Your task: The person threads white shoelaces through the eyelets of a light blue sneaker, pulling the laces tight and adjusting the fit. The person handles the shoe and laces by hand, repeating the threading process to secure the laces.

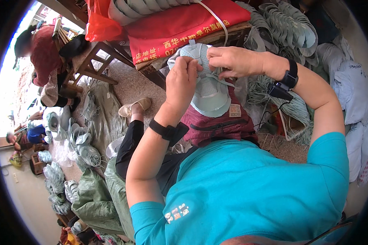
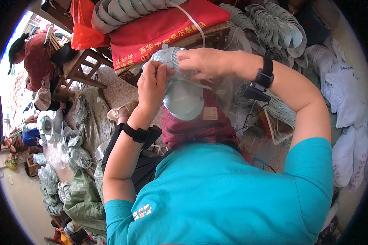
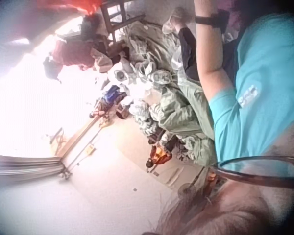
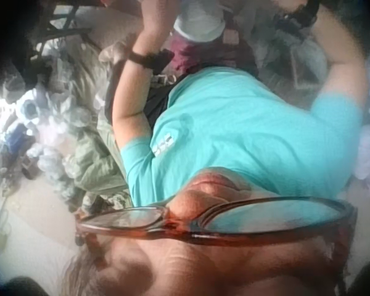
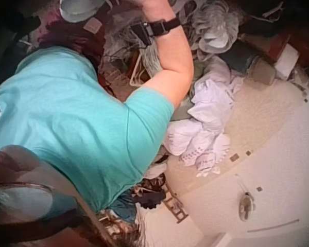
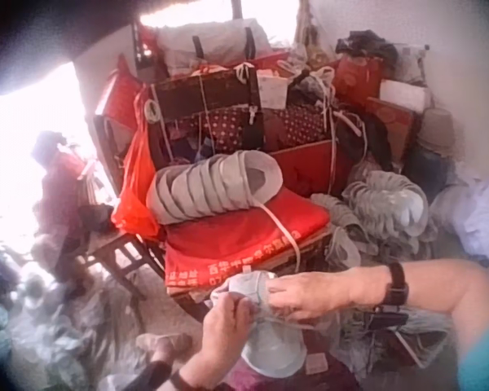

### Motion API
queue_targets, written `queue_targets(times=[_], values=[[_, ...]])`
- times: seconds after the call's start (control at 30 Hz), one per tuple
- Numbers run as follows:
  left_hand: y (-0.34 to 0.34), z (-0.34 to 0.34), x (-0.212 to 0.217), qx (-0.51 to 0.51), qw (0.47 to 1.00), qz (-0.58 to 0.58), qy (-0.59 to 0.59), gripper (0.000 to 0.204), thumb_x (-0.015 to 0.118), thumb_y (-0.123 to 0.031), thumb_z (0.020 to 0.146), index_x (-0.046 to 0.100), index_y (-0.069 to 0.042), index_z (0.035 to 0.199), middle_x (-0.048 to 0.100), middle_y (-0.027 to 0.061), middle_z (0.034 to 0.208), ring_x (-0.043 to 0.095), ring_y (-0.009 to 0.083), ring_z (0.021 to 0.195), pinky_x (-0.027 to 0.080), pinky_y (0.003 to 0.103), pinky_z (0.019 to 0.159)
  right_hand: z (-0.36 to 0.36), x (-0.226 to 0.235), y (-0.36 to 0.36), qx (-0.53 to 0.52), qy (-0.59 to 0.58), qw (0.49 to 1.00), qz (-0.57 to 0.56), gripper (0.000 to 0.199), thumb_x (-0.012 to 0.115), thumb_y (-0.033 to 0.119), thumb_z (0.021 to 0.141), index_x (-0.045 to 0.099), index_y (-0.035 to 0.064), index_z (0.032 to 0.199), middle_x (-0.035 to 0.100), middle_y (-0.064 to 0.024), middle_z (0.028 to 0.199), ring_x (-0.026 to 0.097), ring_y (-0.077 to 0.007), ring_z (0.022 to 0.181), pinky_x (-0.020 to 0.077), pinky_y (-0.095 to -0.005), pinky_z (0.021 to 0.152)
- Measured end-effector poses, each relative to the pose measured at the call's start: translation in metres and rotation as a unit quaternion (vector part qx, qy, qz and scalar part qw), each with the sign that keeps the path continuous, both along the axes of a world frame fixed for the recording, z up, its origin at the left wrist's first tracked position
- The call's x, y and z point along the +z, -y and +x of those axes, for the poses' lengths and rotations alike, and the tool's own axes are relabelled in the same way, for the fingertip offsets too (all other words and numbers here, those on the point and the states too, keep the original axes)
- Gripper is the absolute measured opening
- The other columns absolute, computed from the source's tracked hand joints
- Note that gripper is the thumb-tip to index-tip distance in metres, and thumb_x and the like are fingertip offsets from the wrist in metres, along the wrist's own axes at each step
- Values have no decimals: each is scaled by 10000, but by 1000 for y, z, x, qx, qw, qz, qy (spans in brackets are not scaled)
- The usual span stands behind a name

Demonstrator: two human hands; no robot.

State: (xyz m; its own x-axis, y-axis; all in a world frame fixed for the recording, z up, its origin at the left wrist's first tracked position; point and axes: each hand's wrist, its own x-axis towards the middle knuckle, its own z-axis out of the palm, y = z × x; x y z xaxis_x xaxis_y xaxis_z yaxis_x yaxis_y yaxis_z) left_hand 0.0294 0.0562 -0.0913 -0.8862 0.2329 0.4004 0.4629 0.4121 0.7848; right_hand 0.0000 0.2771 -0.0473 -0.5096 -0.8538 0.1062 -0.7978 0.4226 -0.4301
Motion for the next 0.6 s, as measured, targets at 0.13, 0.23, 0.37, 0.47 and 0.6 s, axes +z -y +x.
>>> queue_targets(times=[0.13, 0.23, 0.37, 0.47, 0.6], values=[[-1, 0, 0, 9, 1000, -16, 5, 139, 550, -153, 980, 502, -28, 942, 682, 95, 786, 656, 276, 681, 510, 360, 617, -3, -6, 4, 31, -47, 998, -35, 319, 779, 85, 715, 525, 23, 897, 502, -106, 981, 559, -312, 916, 489, -416, 783], [-1, 1, 2, 14, 1000, -3, 13, 150, 535, -165, 991, 499, -26, 946, 683, 87, 767, 659, 256, 660, 511, 353, 600, -3, -8, 6, 18, -37, 998, -48, 239, 732, 129, 777, 546, 12, 871, 517, -117, 941, 575, -319, 881, 492, -420, 760], [-3, 0, 6, 18, 999, 28, 40, 155, 519, -171, 1000, 497, -27, 947, 686, 76, 758, 656, 220, 630, 510, 340, 580, -1, -3, 14, -49, -19, 999, -13, 248, 649, 247, 858, 617, 2, 839, 549, -138, 902, 600, -333, 833, 497, -432, 734], [-4, 0, 4, 24, 999, 25, 35, 153, 518, -171, 1000, 496, -28, 950, 688, 71, 756, 657, 211, 629, 509, 336, 577, 9, -10, 23, -130, -29, 991, 17, 241, 676, 233, 842, 633, -1, 804, 549, -116, 887, 606, -303, 835, 488, -421, 727], [-4, 1, -1, 34, 999, 18, 24, 147, 531, -169, 990, 498, -31, 951, 690, 82, 762, 667, 249, 653, 510, 356, 589, 17, -4, 32, -221, 89, 971, -33, 240, 719, 220, 802, 635, 0, 759, 541, -102, 866, 615, -267, 856, 479, -391, 719]])
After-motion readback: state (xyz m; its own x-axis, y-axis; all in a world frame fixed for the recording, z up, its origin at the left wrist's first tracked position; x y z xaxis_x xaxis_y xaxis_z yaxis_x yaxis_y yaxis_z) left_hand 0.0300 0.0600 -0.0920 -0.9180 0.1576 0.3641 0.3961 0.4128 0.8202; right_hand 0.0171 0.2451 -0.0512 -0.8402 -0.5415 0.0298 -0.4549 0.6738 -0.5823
